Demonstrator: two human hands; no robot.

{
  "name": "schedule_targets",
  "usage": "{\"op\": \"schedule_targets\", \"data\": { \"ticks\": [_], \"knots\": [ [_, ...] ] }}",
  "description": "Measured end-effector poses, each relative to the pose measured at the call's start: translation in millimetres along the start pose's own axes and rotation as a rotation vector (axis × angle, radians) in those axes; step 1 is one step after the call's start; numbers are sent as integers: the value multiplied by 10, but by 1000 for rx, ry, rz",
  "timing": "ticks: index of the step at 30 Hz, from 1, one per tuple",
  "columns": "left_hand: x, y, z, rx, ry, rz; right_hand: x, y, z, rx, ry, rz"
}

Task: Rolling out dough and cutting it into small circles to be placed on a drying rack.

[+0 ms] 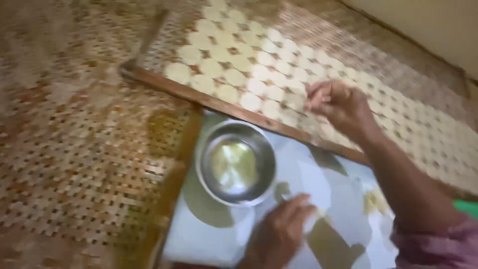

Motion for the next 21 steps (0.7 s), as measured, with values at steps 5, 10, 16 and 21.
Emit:
{"op": "schedule_targets", "data": {
  "ticks": [5,10,16,21],
  "knots": [
    [509,-385,-382,146,120,-92,-505,1301,-817,52,-115,259],
    [726,-659,-652,259,90,-211,-675,2294,-1584,270,-238,499],
    [949,-893,-673,230,95,-303,-1000,2717,-1724,482,-419,788],
    [1048,-1023,-769,196,74,-306,-1482,2361,-1565,328,-292,823]
  ]
}}
Point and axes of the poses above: each hand's wrist, its own y-axis away from the middle knuckle, its own z-axis out of the palm, x = y × z, the point moved 8 cm from there along -y, towards the middle knuckle, and after that the axes turned 10 degrees about -z, right-handed, at the moved point
